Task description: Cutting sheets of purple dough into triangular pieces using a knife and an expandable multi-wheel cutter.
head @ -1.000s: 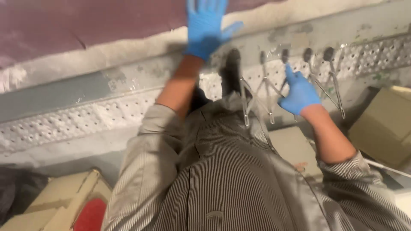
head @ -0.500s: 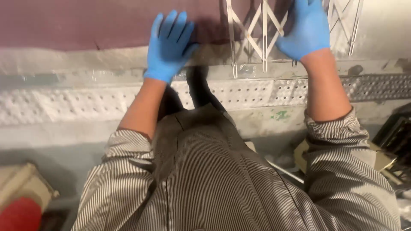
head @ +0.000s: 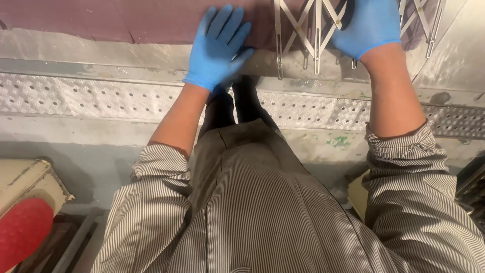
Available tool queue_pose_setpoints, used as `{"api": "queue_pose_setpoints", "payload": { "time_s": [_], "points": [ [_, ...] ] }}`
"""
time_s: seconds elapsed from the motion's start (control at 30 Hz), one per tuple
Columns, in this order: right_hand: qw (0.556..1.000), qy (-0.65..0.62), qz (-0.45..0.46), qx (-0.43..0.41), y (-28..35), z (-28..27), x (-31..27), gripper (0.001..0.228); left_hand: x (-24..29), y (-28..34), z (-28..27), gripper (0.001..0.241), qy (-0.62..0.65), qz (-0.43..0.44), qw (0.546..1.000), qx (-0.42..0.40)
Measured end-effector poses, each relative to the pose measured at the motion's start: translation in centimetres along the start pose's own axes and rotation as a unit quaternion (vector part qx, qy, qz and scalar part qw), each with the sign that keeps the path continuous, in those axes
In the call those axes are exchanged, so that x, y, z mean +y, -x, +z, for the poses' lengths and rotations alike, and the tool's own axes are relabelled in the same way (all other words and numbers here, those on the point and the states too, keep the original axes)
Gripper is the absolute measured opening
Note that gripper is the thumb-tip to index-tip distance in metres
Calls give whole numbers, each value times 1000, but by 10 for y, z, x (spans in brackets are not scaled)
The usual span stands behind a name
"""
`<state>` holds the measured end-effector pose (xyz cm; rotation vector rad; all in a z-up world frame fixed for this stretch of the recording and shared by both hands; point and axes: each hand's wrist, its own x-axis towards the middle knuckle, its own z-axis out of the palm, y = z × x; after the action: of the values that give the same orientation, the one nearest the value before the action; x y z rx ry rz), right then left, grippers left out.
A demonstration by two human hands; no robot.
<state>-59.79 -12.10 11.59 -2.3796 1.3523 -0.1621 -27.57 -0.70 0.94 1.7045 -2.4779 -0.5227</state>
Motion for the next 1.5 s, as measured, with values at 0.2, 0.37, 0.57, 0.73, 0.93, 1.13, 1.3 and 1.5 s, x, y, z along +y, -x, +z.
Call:
{"api": "queue_pose_setpoints", "payload": {
  "time_s": [0.2, 0.37, 0.57, 0.73, 0.93, 1.13, 1.3, 1.5],
  "points": [
    [997, 64, 32, -35, 51, 20, 11, 72, 7, -7, -20, 64, 9, -41, 996, -74],
    [984, 54, 126, -115, 105, 19, -12, 107, -11, 3, 6, 55, 7, 70, 995, 77],
    [970, 21, 187, -154, 195, 37, -43, 114, -9, 0, -4, 51, 54, 103, 982, 148],
    [925, -19, 294, -238, 250, 34, -79, 112, -6, -3, -13, 55, 47, 134, 978, 154],
    [896, -44, 397, -195, 325, 37, -61, 113, -2, 5, -21, 79, 107, 74, 980, 149],
    [899, -39, 436, -8, 261, -35, 48, 110, 3, -9, -17, 67, 19, 47, 992, 112],
    [939, -144, 300, 84, 103, -75, 149, 107, 10, -6, -26, 73, 16, 23, 995, 96],
    [991, -34, 103, 73, -113, -74, 238, 111, 6, 0, -15, 84, 36, -51, 992, 108]
  ]
}}
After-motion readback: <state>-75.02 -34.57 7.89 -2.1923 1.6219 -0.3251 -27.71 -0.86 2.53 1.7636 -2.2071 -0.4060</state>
